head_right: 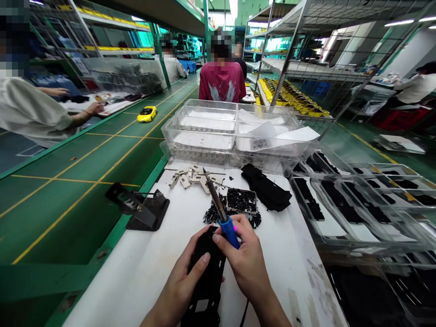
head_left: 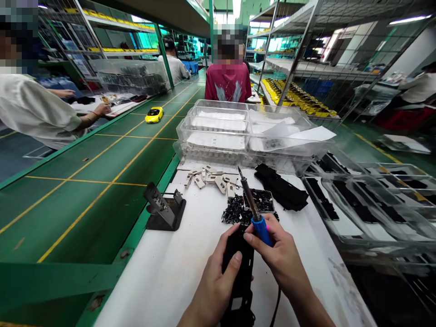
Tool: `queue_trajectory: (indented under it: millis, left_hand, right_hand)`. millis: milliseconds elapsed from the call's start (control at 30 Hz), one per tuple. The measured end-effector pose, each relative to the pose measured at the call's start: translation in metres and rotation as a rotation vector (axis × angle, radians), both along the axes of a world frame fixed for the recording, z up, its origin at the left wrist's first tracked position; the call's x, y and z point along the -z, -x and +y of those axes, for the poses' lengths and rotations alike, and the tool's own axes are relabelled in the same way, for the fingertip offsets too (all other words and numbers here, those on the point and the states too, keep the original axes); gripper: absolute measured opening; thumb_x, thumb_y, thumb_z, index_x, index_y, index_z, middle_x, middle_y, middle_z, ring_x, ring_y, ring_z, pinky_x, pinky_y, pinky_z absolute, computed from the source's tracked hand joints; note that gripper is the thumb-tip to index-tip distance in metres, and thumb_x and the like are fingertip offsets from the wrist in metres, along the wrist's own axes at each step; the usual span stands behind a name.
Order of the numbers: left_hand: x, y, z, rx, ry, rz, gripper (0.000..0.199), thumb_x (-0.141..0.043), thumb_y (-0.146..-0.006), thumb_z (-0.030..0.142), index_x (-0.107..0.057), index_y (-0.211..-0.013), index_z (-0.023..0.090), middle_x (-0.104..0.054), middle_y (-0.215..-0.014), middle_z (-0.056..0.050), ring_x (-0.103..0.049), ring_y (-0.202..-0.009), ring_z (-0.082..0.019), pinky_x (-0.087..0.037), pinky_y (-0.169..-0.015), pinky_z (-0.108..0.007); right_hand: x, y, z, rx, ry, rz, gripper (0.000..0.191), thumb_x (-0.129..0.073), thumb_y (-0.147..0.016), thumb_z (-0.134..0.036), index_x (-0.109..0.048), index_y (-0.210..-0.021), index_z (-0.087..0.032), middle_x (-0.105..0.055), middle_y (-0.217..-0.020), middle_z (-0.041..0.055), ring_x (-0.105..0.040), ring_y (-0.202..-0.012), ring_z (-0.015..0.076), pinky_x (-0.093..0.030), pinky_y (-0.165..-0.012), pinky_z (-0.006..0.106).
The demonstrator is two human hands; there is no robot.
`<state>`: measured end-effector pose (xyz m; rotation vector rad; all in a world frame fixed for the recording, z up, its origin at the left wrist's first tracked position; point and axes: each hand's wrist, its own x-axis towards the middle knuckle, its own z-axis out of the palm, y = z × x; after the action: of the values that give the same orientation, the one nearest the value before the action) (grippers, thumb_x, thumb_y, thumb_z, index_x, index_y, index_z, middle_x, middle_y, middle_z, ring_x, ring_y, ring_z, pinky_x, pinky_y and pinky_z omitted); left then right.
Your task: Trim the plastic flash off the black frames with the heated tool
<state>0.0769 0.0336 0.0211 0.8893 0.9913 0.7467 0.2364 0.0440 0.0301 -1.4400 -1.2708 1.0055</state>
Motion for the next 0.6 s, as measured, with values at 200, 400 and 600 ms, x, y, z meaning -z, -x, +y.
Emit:
queue_trajectory:
  millis: [200,400,600]
  left_hand:
    - [0.0,0.002,0.0,-0.018,-0.06,0.034,0.061,-0.064,-0.085,0.046,-0.046,-0.14,0.026,-0.064,-0.125,-0.012,-0.068,-0.072,-0.021,-0.059,-0.065,-0.033]
    - [0.0,0.009,-0.006,-0.007,-0.067,0.047,0.062,-0.062,-0.086,0.049,-0.043,-0.14,0.026,-0.066,-0.116,-0.012,-0.07,-0.07,-0.022,-0.06,-0.064,-0.034]
    - [0.0,0.009,-0.012,-0.007,-0.106,0.092,0.055,-0.059,-0.088,0.052,-0.044,-0.133,0.024,-0.066,-0.09,-0.006,-0.067,-0.068,-0.021,-0.054,-0.056,-0.029]
  right_hand:
    - [0.006,0.004,0.002,0.023,-0.035,-0.031,0.018,-0.068,-0.084,-0.041,-0.069,-0.083,-0.022,-0.056,-0.099,0.0043,-0.057,-0.087,0.0208,-0.048,-0.077,0.03]
    - [0.001,0.008,-0.001,0.032,-0.065,-0.056,0.018,-0.068,-0.085,-0.04,-0.067,-0.084,-0.022,-0.054,-0.097,0.0036,-0.057,-0.087,0.0201,-0.048,-0.075,0.029]
    - [0.004,0.011,-0.007,-0.048,-0.16,-0.113,0.015,-0.062,-0.091,-0.035,-0.063,-0.085,-0.022,-0.053,-0.098,0.0041,-0.056,-0.091,0.0196,-0.047,-0.079,0.029]
